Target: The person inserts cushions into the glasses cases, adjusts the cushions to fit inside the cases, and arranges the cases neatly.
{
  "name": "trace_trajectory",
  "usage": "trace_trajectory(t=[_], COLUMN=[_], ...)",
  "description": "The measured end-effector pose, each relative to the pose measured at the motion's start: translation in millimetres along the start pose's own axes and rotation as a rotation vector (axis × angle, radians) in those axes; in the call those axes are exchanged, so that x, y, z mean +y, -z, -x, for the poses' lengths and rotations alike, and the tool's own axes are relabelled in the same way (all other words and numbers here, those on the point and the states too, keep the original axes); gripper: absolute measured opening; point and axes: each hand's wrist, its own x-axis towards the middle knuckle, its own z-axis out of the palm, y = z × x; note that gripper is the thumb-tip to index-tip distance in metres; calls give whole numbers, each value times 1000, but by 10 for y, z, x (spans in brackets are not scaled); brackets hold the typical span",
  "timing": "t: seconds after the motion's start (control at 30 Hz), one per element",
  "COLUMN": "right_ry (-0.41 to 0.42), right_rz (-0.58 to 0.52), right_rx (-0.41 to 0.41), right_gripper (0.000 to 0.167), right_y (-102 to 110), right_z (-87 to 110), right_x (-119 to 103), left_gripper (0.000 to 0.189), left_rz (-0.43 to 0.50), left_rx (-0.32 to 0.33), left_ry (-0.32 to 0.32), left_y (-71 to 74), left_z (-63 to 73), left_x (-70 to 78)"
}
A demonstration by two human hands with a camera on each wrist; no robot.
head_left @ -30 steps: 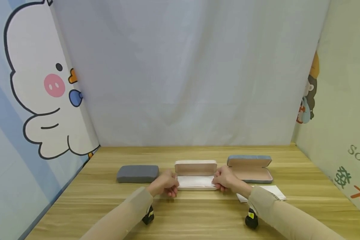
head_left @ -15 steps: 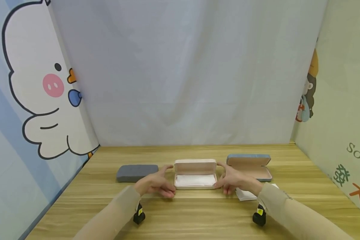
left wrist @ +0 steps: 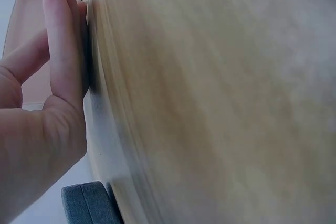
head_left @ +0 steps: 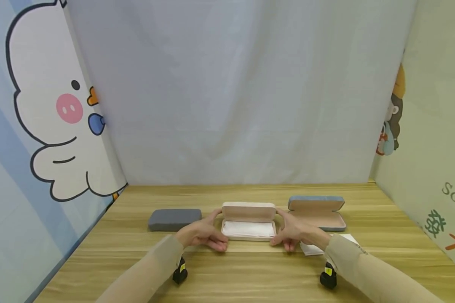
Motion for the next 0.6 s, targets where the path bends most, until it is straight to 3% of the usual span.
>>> trace_trajectory(t=[0.3,0.6], right_ry=[31,58], right_rz=[-54,-28], right_rx=[-27,-24], right_gripper=[115,122], right_y=[-15,-23], right_z=[-19,-35], right_x=[14,20], left_gripper=[103,117], left_rz=[-40,-156], left_rx=[26,79], left_ry=[-25,-60], left_y=[-40,-128], left_z=[-33,-28], left_x=[6,27])
